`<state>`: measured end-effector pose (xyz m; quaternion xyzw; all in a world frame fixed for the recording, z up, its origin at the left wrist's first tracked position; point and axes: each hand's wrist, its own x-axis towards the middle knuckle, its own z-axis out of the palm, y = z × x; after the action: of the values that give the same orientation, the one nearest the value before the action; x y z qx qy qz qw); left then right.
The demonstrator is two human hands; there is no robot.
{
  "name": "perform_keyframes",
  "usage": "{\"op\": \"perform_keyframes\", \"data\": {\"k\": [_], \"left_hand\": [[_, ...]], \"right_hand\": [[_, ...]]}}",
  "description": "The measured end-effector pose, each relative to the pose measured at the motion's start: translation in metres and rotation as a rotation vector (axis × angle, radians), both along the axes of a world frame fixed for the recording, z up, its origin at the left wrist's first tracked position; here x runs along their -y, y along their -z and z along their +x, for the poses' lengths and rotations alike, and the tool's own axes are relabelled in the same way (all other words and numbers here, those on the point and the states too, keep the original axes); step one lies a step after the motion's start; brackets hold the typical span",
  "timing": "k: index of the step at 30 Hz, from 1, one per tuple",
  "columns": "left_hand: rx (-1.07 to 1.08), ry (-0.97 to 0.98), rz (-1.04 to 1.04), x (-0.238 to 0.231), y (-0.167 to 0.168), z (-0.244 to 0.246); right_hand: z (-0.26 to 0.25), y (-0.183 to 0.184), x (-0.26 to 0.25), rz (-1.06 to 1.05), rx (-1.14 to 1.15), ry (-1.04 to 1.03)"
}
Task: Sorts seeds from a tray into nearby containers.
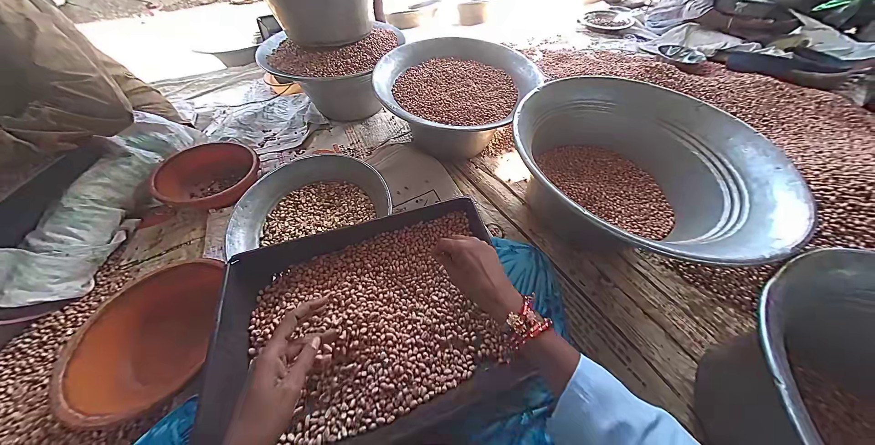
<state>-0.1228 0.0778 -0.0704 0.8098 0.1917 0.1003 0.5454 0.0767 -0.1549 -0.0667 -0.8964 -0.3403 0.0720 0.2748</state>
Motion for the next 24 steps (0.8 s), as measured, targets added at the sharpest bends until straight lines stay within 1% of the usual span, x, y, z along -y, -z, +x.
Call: {"op": "perform_keyframes", "data": {"k": [2, 5, 8, 13, 16, 19, 20, 21, 22, 24], "left_hand": [[0.011, -0.022, 0.063, -0.004, -0.004, -0.002], [0.028, -0.031, 0.201, -0.014, -0.003, -0.005], [0.026, -0.037, 0.288, -0.026, 0.0, -0.016], [-0.036, -0.059, 0.385, -0.032, 0.004, -0.027], [-0.03, -0.026, 0.529, -0.022, 0.007, -0.02], [0.033, -0.006, 0.739, -0.004, 0.012, 0.001], [0.057, -0.002, 0.804, 0.003, 0.015, 0.009], [0.072, 0.008, 0.853, 0.009, 0.018, 0.017], [0.072, 0.027, 0.882, 0.015, 0.019, 0.025], [0.071, 0.059, 0.934, 0.024, 0.023, 0.04]], "right_hand": [[0.017, 0.002, 0.005, -0.146, 0.015, 0.039], [0.025, 0.011, -0.002, -0.287, 0.023, 0.012], [0.023, 0.019, -0.009, -0.347, 0.058, 0.001], [0.022, 0.019, -0.014, -0.408, 0.024, 0.032], [0.022, 0.019, -0.018, -0.446, 0.01, 0.036], [0.017, 0.008, -0.019, -0.47, -0.033, 0.006], [0.013, 0.0, -0.017, -0.433, -0.078, -0.051], [0.009, -0.008, -0.014, -0.341, -0.131, -0.143], [0.006, -0.014, -0.009, -0.187, -0.218, -0.276], [0.003, -0.018, -0.002, 0.236, -0.467, -0.549]]}}
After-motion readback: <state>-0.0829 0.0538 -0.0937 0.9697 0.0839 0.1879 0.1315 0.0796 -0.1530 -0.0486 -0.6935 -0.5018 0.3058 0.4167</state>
